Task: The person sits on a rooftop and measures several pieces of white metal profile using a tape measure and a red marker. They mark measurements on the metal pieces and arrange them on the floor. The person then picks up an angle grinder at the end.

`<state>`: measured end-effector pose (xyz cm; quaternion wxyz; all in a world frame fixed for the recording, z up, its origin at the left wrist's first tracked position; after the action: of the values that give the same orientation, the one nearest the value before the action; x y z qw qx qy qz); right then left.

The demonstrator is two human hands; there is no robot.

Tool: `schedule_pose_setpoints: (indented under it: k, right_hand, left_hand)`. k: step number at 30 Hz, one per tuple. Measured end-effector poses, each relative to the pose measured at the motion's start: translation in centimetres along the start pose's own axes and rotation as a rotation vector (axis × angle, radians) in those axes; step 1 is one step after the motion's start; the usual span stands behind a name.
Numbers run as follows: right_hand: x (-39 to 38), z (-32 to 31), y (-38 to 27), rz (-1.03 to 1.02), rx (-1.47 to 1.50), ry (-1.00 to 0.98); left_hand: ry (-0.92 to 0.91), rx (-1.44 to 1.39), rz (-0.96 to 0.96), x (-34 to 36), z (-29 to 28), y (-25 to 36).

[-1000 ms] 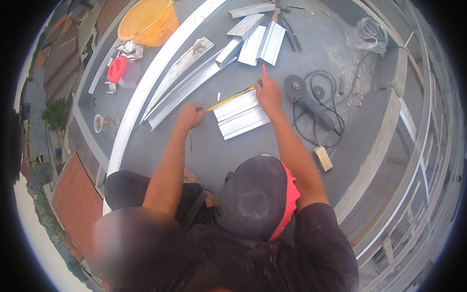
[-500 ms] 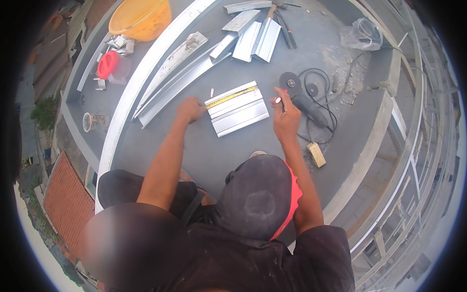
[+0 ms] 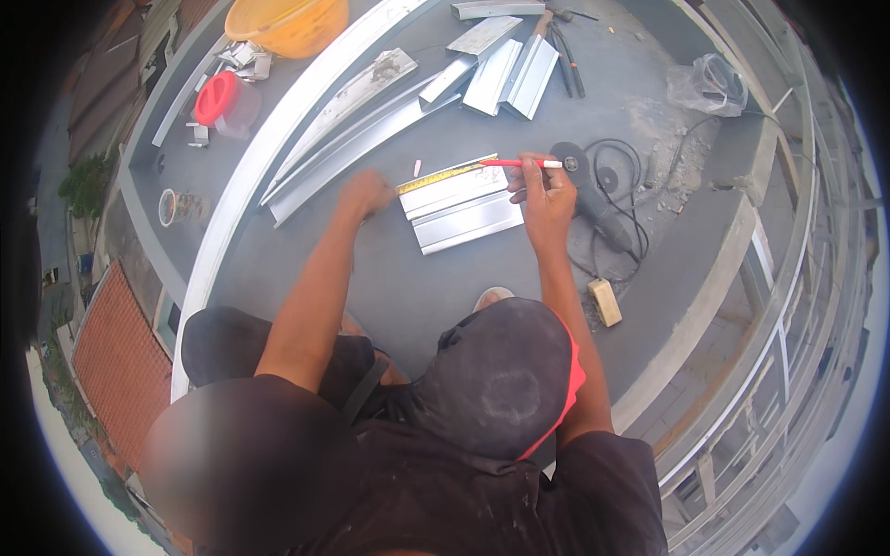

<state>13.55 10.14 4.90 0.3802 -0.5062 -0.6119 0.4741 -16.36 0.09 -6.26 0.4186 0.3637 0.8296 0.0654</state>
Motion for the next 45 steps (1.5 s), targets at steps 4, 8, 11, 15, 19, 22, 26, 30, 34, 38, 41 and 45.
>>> schedule_pose_setpoints:
  k: [4,8,11,15,19,22,26,30,34,38,41,45]
  right_hand:
    - [2.4,2.4,3.3,0.070,0.004,-0.130]
    - [3.8,5.4,4.9,0.148,0.046,-0.312]
    - [3.9,8.0,4.2,0.220,0.127,-0.408]
    - [4.4,10.0,5.3,-0.010,-0.200,-0.577]
    - [5.0,11.0,7.1,0.023,-0.244,-0.552]
    - [5.4,10.7,7.0,0.061,-0.149,-0.493]
    - [5.9,7.4,7.3,0.090,-0.063,-0.316]
    - [5.3,4.7,8.1,0.080,-0.132,-0.227]
    - [5.1,4.0,9.2,0.095,-0.320,-0.287]
    - [4.5,6.2,7.5,-0.003,-0.316,-0.349]
    - [4.7,8.6,6.8,-0.118,-0.333,-0.449]
    - [4.5,11.5,6.5,-0.134,-0.438,-0.584]
  left_hand:
    - [0.016,-0.032,0.041,-0.5,0.0,-0.2]
    - [0.008,0.017,0.038,0.4,0.5,-0.5]
    - [0.012,0.011,0.019,0.6,0.7,-1.0]
    - [0.016,-0.015,0.026,0.1,0.4,-0.6]
    - [0.001,-0.028,0.018,0.3,0.4,-0.3]
    - [0.011,-0.046,-0.007,0.8,0.9,-0.9]
    - [0.050,0.012,0.044,0.8,1.1,-0.7]
    - [0.032,-0.020,0.037,0.5,0.9,-0.8]
    - [0.046,-0.031,0.045,0.2,0.8,-0.8]
    - [0.001,-0.011,-0.004,-0.2,0.5,-0.5]
    - [-0.006,-0.008,0.011,0.0,0.6,-0.3]
    - [0.012,-0.002,0.004,0.2,0.8,-1.0]
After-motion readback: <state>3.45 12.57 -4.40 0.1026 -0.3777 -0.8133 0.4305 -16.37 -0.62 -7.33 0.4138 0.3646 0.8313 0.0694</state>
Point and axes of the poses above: each hand's wrist, its own x-axis towards the middle knuckle, its own z-axis out of the palm, y = z × x, the point moved 3 cm from there along x, towards the middle knuckle, and after that the axes turned 13 degrees about -x, right-handed, at the moved point
